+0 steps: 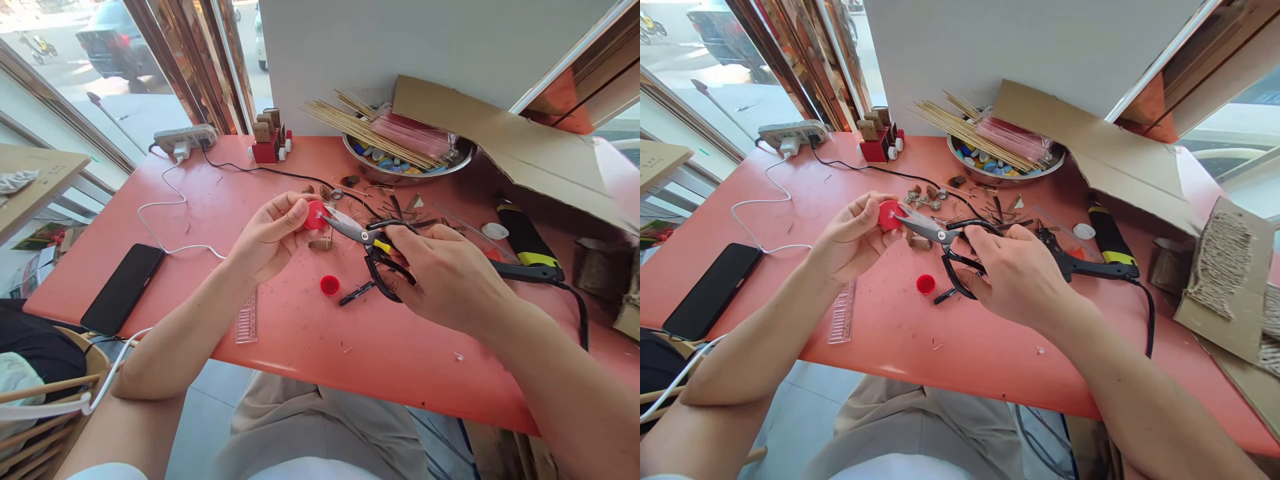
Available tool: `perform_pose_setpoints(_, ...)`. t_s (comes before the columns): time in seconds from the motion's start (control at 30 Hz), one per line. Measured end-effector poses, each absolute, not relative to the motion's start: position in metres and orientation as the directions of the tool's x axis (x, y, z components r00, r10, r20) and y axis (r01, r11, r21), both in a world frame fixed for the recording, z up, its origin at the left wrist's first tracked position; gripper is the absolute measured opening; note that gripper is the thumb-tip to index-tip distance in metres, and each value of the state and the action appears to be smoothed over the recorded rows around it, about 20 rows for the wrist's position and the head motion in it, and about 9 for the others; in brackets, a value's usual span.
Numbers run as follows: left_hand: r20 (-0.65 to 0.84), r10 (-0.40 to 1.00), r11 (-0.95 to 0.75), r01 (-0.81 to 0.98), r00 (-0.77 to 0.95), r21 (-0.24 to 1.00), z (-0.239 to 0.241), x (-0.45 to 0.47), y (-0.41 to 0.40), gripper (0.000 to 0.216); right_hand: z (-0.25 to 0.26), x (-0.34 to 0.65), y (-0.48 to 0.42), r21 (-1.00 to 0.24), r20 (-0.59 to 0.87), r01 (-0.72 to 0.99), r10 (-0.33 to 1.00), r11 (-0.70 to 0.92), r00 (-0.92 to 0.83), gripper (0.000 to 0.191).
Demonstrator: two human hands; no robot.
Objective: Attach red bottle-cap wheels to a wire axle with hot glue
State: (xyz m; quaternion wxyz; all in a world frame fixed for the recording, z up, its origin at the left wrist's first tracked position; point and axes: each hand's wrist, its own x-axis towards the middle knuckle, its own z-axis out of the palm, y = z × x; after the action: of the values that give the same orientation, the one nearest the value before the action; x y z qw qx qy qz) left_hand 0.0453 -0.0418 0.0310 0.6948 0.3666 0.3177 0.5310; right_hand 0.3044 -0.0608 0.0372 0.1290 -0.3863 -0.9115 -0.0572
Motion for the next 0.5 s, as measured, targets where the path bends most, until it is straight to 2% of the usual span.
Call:
perform_pose_setpoints(0.1,-0.102,0.969,0.203,-0.498,0.224,0.843,0.032,0.045,-0.042,0.016,0.036,0.306,-0.059,0.009,0.292,0.700,0.668,0.714,-0.685,0.029)
perform_pose_setpoints(0.23,-0.110,0.972,0.202,-0.503,0.206,0.840,0.033,0.046,-0.041,0.021,0.034,0.306,-0.061,0.060,0.326,0.713,0.661,0.699,-0.675,0.029)
perform_pose_setpoints(0.5,-0.116,0.973,0.204,-0.513,0.198,0.834,0.035,0.049,-0.041,0.028,0.026,0.300,-0.068,0.151,0.419,0.719,0.614,0.679,-0.668,0.041)
